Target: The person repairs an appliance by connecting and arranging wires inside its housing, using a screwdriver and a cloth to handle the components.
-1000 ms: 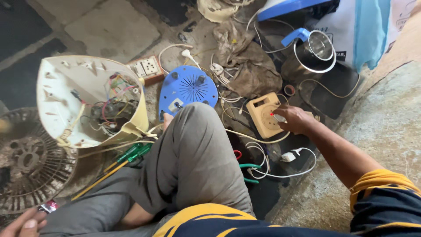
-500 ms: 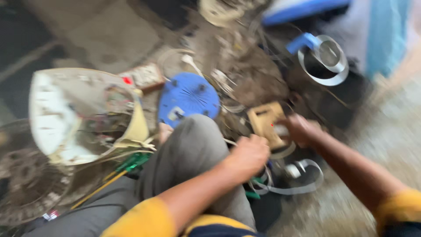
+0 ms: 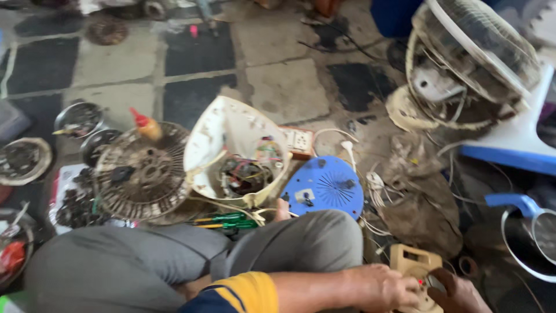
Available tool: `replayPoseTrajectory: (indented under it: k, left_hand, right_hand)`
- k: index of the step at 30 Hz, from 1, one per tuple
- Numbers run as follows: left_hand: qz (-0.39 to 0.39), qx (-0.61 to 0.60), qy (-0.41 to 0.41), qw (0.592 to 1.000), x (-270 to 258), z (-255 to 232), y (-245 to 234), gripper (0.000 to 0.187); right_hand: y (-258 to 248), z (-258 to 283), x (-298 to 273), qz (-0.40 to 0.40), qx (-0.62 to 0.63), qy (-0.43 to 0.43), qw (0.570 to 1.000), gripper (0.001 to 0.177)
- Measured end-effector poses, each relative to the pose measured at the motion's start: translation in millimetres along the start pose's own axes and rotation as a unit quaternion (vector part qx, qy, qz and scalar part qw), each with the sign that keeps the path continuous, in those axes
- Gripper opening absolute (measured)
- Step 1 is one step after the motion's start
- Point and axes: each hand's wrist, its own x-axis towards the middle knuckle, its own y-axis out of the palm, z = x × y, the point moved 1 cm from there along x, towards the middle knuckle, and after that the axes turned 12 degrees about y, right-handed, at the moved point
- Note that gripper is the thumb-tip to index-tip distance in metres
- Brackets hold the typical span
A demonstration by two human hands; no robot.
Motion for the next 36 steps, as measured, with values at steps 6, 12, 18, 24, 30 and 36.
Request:
replayPoseTrajectory:
  k: [6, 12, 18, 24, 30, 36]
  left_hand:
    - [-0.24, 0.16, -0.07, 0.955, -144, -72, -118, 0.033]
    - [-0.126, 0.128, -0.472, 0.863, -319, -95, -147, 0.025]
    - [0.039, 0.108, -0.559, 0.821, -380, -86, -120, 0.052]
    - [0.074, 0.059, -0.563, 0.821, -402, -78, -105, 0.061]
    - [0.074, 0.066, -0.569, 0.817, -412, -73, -98, 0.059]
    - [0.07, 0.068, -0.56, 0.823, -404, -65, -111, 0.058]
  right_hand:
    - [-8, 40, 3, -0.013, -0.197, 0.006, 0.98, 0.055]
    - [-36, 144, -50, -0.063, -0.198, 0.098, 0.973, 0.058]
    - [-94, 315, -140, -0.384, -0.08, -0.029, 0.92, 0.055]
    - [-133, 457, -152, -0.375, 0.002, -0.152, 0.914, 0.047]
    - [-99, 488, -65, -0.154, -0.195, -0.168, 0.954, 0.054]
    - [-2, 478, 3, -0.123, -0.146, -0.262, 0.946, 0.05]
